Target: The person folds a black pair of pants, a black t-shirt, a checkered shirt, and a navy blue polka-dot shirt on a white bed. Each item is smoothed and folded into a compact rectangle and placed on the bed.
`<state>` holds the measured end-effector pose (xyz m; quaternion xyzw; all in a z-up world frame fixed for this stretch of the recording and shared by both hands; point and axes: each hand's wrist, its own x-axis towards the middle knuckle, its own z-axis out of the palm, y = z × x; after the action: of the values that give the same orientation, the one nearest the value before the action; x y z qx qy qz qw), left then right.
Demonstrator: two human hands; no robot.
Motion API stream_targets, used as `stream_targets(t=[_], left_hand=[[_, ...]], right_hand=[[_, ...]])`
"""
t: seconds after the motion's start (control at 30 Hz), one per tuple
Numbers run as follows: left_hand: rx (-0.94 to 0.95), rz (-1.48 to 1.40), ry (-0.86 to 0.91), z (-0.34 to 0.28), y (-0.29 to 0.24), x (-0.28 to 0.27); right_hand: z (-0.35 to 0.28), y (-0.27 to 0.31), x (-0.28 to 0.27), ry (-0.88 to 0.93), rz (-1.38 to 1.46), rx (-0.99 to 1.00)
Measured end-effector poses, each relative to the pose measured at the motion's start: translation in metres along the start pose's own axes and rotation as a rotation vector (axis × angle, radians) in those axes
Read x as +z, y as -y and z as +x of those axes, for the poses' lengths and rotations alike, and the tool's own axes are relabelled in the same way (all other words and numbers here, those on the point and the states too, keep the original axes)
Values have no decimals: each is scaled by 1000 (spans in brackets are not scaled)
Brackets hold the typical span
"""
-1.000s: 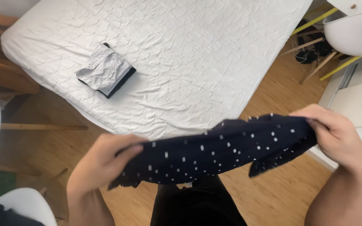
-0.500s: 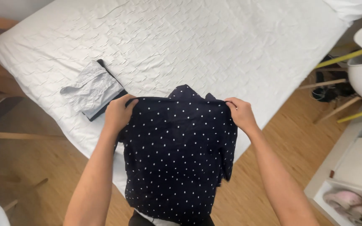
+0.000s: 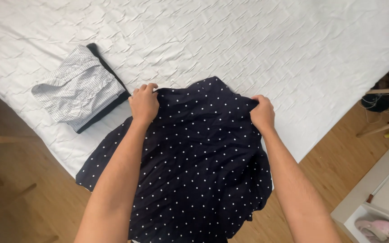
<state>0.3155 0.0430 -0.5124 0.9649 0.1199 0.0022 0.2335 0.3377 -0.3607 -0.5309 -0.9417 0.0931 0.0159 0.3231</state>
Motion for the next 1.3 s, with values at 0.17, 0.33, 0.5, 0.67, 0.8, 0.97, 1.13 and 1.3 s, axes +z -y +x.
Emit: stream_targets(t=[0.17,0.33,0.5,0.67,0.8,0.97,1.13,1.3], left_hand=[[103,7,12,0,-2,23],[202,-107,14,29,-15,65],[-144,78,445,47,-69,66],[-85,205,566,42,-117,52],[-5,180,450,36,-123,52],[130,274,346,37,-93,67],[246,225,337,40,-70,66],[150,-482,541,71,-32,75]], right_hand=[[8,-8,22,96,-52,96],[35,1,41,142,-41,96],[44,50,36,395,-236,347],[49,41,49,418,-165,287],[40,53,32,322,-124,138],[50,24,38,411,-158,100],[52,17,35,530,-15,120],[58,-2,29,627,872,193]])
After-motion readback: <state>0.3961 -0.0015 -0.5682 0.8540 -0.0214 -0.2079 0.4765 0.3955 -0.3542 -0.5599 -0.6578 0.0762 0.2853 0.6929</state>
